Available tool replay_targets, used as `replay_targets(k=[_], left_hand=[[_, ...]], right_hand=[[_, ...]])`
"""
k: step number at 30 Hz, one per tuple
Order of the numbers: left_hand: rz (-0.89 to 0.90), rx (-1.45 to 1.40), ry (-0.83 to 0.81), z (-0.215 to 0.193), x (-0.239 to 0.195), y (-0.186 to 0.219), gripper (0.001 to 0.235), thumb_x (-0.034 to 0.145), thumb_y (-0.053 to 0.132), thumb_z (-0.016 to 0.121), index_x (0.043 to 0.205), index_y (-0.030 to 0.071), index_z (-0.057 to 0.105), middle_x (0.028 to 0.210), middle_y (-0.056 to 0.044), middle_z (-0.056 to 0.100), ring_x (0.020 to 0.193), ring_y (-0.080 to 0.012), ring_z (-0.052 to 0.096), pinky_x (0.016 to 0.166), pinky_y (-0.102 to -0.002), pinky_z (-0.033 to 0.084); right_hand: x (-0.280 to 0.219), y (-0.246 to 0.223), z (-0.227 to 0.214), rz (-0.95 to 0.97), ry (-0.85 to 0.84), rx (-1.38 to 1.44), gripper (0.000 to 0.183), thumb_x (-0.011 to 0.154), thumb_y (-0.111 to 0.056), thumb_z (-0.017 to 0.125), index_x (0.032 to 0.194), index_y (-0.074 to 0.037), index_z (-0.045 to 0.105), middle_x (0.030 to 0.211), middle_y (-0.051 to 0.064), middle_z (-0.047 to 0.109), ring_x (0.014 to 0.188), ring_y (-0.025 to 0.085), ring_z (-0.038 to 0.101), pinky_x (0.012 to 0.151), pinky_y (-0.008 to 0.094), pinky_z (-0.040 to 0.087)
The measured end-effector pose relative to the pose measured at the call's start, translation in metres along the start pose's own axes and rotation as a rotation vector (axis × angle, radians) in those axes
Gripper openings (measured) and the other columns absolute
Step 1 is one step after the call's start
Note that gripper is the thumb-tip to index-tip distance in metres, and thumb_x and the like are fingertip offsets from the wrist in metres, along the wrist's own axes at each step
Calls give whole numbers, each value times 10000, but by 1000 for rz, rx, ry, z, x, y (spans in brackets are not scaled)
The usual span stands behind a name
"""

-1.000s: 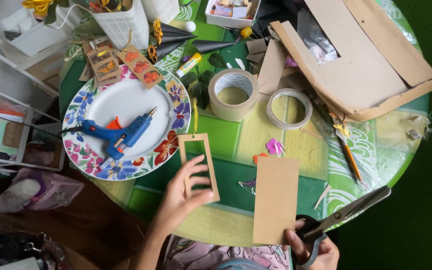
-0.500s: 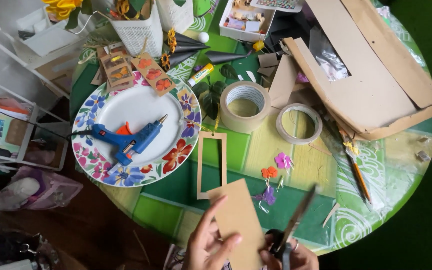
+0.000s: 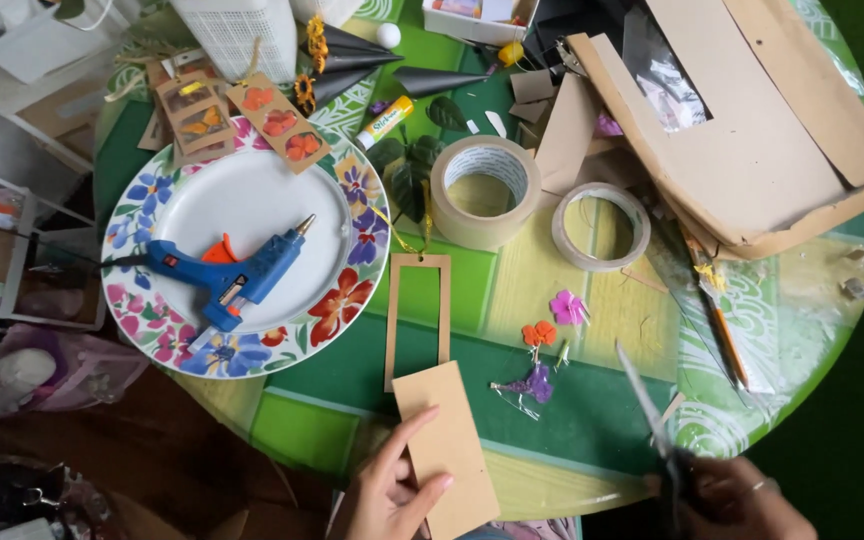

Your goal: A person is seen handcrafting decorative items from cardboard, using a ruler for measurement and scissors for cutting.

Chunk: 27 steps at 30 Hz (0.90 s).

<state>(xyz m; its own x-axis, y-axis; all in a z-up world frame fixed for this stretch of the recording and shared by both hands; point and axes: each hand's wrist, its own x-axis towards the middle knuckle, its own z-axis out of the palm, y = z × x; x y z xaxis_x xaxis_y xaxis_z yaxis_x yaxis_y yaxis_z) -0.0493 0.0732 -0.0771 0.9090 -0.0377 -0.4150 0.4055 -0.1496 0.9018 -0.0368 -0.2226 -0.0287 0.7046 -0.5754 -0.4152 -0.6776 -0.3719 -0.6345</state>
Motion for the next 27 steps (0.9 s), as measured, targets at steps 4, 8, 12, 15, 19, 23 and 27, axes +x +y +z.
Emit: replay_targets(k=[4,8,12,15,19,23,27], left_hand=[[192,236,56,2,7,8,767,749,182,727,1410,270,347,1191,-55,576,459,-14,467,415,-119,480],[279,382,125,-9,-1,11,741,810,337,699,1431,231,310,1013,28,597,413,-28,449,406,-156,476],[543,549,219,-22,-6,20,461,912,219,551,1350,130,433,832,1,570,507,-110,511,485,-266,465],[772,578,327,-26,-9,24,256,881,97,593,1131,42,586,844,-52,608,615,-148,584,563,-261,522],[964,647,375,-28,-8,13,126,843,148,647,881,34,686,936,-100,688,914,-274,642,796,-343,559],[987,707,267,-31,-7,9,164,884,173,611,907,23,674,1058,-150,662,1045,-321,596,938,-434,462],[967,685,280,-27,-8,3,171,890,151,587,929,11,675,1117,-172,645,1102,-327,576,976,-472,433]], right_hand=[[47,14,-1,-169,64,-826,466,659,-416,778,1055,-326,548,791,-43,769,786,149,724,670,290,513],[60,7,2,-473,91,-839,278,719,-313,752,971,-385,658,894,-178,647,714,19,642,618,222,494],[71,-10,-11,-1075,-70,-432,281,706,-178,714,987,-181,718,1103,-16,667,807,105,664,825,242,541],[135,52,-28,-1137,2,-332,255,919,-36,568,1162,5,632,1231,203,626,1003,274,638,868,352,502],[174,86,-31,-851,276,-570,565,949,-86,660,1419,198,529,1362,393,551,1161,485,558,920,522,478],[180,73,-27,-704,148,-375,348,1055,-90,593,1292,165,591,1140,341,554,948,435,557,708,482,473],[172,62,-31,-644,60,-355,303,1035,-88,563,1235,136,600,1217,317,530,987,440,568,723,516,511]])
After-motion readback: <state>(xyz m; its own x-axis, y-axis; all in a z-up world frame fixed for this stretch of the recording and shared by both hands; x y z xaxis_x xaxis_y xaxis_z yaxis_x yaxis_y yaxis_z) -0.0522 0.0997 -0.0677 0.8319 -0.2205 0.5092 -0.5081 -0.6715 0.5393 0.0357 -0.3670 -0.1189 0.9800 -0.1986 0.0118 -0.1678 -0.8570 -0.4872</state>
